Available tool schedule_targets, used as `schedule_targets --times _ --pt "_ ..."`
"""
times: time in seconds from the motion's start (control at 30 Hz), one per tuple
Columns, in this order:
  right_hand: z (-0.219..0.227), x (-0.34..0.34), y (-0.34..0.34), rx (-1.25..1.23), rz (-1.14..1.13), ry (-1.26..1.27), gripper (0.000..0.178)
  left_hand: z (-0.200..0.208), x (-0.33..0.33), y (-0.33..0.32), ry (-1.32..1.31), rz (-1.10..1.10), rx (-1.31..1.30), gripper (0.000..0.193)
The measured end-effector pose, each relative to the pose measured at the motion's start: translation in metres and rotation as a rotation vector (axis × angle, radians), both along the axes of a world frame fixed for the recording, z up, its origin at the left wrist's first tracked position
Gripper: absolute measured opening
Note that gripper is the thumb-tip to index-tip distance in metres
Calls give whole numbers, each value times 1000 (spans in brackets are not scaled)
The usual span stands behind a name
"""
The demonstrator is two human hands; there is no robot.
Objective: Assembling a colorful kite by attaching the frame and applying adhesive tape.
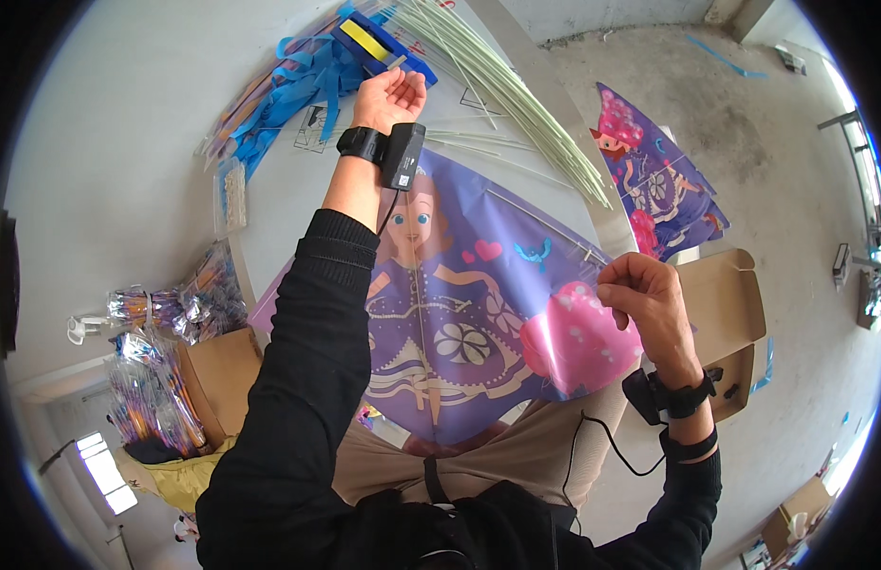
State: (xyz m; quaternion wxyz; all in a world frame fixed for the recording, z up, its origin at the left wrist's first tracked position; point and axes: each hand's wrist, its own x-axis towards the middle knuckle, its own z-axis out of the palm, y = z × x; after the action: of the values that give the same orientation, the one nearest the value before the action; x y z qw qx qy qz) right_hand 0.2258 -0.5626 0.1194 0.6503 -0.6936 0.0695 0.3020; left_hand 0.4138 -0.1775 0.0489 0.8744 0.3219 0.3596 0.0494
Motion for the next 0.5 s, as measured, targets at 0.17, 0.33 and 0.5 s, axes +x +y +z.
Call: schedule_targets --times 0.17,0.33,0.5 --pt "-6 -2 3 -9 -16 -20 11 0 3 -3 17 35 90 14" --pt "-9 -3 3 -6 -7 -4 10 -1 0 -10 9 89 151 11" --pt "-11 -4 4 -37 56 -14 5 -10 5 -8 35 87 117 11"
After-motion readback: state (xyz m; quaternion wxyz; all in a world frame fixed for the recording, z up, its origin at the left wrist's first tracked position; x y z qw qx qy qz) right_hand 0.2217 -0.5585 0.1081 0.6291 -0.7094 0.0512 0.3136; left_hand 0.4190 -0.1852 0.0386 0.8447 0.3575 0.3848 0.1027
